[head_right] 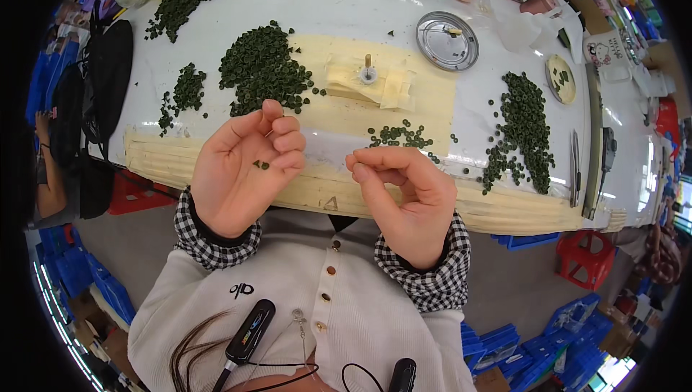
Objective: Assembling or sorting small green plastic toy components at a factory workbench.
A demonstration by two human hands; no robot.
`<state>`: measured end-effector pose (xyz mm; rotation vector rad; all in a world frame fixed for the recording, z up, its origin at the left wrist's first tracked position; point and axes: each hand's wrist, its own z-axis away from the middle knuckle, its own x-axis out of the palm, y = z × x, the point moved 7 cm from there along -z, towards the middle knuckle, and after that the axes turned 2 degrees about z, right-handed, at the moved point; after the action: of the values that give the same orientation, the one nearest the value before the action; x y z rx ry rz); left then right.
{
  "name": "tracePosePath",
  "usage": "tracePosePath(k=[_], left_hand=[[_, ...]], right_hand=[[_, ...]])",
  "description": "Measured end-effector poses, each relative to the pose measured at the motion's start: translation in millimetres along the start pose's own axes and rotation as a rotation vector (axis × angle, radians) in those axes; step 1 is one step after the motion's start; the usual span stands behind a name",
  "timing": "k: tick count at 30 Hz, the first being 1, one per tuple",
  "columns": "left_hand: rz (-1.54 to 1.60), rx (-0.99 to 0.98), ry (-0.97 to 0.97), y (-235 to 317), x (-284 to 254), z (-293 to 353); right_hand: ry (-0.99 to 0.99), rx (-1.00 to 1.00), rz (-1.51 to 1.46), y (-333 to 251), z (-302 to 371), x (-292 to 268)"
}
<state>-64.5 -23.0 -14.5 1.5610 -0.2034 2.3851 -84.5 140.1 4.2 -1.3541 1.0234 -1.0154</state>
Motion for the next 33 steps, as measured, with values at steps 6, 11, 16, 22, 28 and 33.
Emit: tracePosePath(k=[6, 11, 16, 22, 28, 33], left_hand=[[-0.227, -0.1, 0.043, -14.8, -7.1, 4.8], [-0.225, -0.148, 0.057, -22.1, -4.1, 2.3], [-0.242, -0.134, 0.02, -24.4, 3.1, -0.7], [-0.29, -0.138, -0.032, -27.2, 5.0, -3.8], [-0.329, -0.204, -0.125, -28.6, -5.7, -5.9], [-0.417, -0.22, -0.147, -33.9, -8.5, -8.3]], right_hand=[[0.083, -0.025, -0.035, -4.2, 1.4, -5.9], [0.083, -0.105, -0.031, -6.0, 1.9, -9.3], [0.112, -0.057, 0.013, -6.6, 2.1, -9.9], [0.105, -0.044, 0.024, -6.8, 2.8, -11.4], [0.104, -0.029, -0.017, -5.6, 2.7, -10.7], [0.109, 0.008, -0.046, -3.3, 1.9, -10.7]])
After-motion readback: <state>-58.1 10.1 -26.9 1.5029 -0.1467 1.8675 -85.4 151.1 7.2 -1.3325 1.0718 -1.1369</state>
